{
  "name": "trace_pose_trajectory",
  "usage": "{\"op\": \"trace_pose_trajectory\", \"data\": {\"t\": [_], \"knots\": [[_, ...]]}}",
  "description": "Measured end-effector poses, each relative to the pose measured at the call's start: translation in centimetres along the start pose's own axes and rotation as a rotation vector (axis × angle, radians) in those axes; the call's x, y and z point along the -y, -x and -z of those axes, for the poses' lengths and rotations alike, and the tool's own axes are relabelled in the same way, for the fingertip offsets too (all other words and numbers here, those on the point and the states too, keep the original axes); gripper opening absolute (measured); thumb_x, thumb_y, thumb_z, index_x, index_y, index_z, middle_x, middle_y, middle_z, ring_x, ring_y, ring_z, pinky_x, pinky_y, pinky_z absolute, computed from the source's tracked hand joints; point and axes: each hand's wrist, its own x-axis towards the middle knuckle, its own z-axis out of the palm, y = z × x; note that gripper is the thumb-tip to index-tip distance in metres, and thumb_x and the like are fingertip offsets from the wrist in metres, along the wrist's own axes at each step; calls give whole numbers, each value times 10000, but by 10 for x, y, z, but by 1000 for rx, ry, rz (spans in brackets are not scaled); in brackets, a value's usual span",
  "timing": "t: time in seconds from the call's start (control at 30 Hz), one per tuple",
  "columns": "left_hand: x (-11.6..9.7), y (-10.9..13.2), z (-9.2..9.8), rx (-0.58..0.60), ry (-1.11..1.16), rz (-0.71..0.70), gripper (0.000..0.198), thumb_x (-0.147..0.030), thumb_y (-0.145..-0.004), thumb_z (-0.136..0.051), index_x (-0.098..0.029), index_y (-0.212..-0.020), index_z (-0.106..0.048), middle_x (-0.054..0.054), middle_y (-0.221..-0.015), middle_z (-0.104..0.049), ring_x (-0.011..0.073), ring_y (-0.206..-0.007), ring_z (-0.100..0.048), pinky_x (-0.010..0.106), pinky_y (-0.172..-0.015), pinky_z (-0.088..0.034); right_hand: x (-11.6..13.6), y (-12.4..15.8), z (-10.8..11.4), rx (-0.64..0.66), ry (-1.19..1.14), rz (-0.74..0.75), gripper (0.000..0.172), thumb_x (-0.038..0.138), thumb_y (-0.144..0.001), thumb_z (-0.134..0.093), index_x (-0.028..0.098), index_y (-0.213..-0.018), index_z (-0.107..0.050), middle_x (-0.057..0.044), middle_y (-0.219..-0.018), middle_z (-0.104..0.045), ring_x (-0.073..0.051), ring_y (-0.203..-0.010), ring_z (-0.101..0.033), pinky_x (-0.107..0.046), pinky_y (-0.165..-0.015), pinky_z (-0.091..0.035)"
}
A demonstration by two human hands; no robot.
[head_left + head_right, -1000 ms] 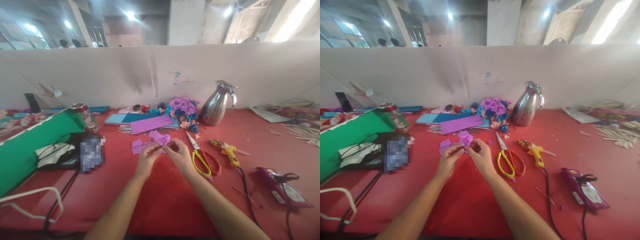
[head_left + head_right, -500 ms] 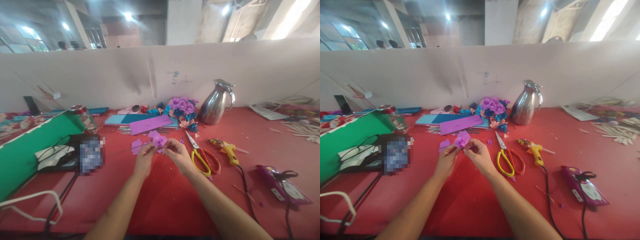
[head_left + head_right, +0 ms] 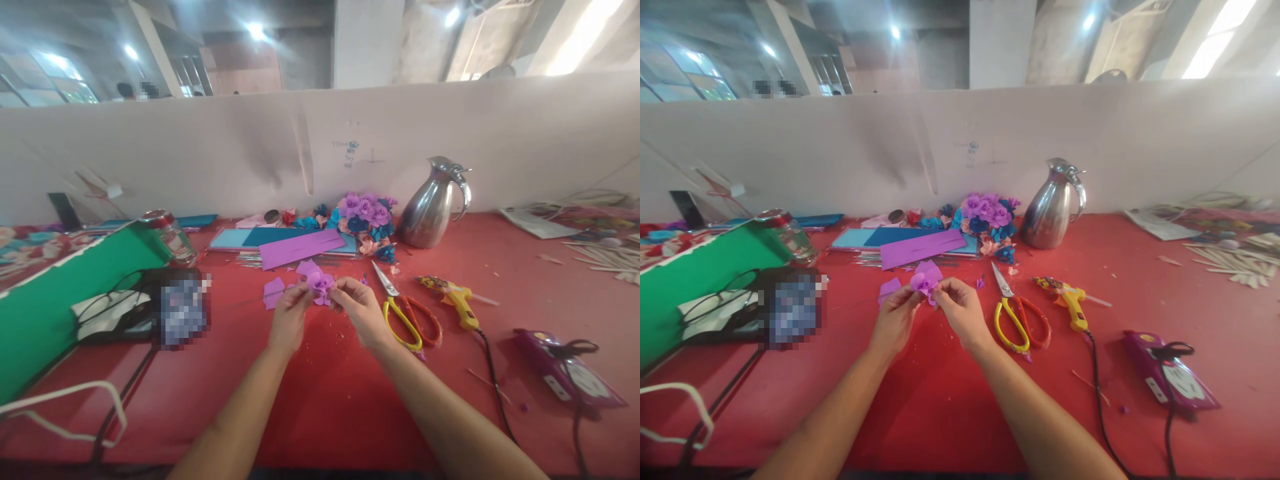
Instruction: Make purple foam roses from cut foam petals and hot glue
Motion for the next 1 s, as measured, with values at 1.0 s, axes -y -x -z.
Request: {"op": "trace_pose_trajectory", "data": {"t": [1.0], "knots": [[5,0,-7,-156,390,250,201,-222,-541,-858,-180,-652,-696,-31,-693,-651,90,-686,-575,240,-719,-434,-20,0,-7,-15,61,-130,253,366,-672,-691,173,-833,-665,-20,-791,-669,-110,-596,-563,-254,-579,-425]]}}
